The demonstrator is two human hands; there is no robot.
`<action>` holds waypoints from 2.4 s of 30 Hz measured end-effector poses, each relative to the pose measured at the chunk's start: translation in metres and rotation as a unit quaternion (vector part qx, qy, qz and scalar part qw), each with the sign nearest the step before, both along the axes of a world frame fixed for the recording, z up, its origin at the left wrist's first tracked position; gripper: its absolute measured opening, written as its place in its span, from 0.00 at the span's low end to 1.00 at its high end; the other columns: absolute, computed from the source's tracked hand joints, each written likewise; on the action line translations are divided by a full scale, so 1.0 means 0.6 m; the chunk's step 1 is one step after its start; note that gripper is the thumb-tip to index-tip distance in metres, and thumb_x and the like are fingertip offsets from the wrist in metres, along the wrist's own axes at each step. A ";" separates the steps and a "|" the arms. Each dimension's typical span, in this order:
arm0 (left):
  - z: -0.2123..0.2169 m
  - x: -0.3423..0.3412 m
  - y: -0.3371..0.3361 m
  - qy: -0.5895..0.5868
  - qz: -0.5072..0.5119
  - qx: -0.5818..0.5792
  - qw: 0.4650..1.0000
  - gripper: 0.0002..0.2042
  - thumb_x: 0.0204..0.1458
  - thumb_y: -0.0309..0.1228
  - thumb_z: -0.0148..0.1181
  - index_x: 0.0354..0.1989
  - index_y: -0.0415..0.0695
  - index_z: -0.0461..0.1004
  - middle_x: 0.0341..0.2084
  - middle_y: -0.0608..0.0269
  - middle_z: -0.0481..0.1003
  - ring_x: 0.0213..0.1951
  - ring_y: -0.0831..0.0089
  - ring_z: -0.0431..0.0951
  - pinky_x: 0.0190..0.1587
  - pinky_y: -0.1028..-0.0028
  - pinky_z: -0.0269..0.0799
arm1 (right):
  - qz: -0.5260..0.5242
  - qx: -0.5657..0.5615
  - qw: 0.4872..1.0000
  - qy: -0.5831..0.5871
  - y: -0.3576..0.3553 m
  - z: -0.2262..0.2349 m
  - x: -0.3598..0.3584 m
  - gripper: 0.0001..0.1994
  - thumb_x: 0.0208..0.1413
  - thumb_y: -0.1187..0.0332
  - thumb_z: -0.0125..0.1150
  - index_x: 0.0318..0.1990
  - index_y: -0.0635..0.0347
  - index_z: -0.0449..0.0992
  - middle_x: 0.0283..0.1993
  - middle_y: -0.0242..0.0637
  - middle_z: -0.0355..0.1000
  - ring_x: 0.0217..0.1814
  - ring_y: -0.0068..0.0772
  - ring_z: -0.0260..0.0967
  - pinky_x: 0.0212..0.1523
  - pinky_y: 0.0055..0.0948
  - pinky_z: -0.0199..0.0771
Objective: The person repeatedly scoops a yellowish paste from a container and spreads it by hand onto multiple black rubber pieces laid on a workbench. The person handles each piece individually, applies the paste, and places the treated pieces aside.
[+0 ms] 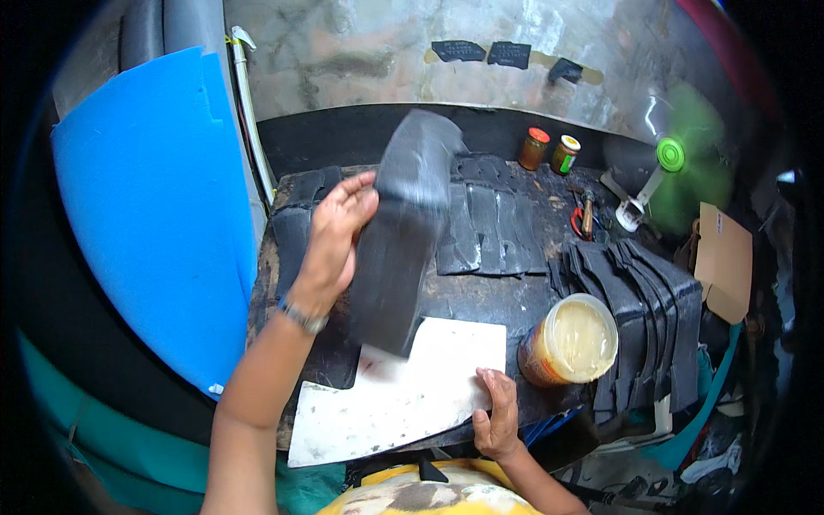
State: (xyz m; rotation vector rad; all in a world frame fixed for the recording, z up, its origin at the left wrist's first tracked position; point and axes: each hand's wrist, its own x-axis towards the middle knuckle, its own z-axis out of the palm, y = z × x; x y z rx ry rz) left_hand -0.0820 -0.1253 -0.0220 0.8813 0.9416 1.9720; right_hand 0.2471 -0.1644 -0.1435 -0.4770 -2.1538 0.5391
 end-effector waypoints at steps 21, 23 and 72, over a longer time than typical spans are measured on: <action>-0.112 -0.166 0.087 0.620 0.360 -0.435 0.545 0.51 0.38 0.58 0.70 0.72 0.56 0.53 0.69 0.42 0.51 0.70 0.37 0.43 0.65 0.34 0.42 | -0.053 -0.016 0.998 -0.041 -0.001 0.003 -0.004 0.24 0.54 0.77 0.51 0.61 0.70 0.63 0.47 0.52 0.72 0.49 0.48 0.68 0.54 0.43 0.67; -0.110 -0.181 0.056 0.592 0.297 -0.491 0.565 0.55 0.34 0.60 0.72 0.72 0.60 0.50 0.71 0.43 0.47 0.71 0.36 0.39 0.63 0.29 0.40 | -0.053 -0.015 0.998 -0.040 -0.001 0.006 -0.006 0.25 0.53 0.77 0.52 0.61 0.69 0.63 0.47 0.52 0.73 0.48 0.48 0.67 0.54 0.43 0.66; -0.034 0.050 0.032 0.633 0.120 -0.284 0.710 0.46 0.46 0.60 0.62 0.72 0.54 0.52 0.72 0.40 0.42 0.74 0.45 0.28 0.65 0.32 0.30 | -0.270 0.230 0.935 0.018 0.092 0.192 0.139 0.25 0.53 0.80 0.56 0.60 0.65 0.61 0.55 0.50 0.71 0.53 0.48 0.70 0.54 0.49 0.66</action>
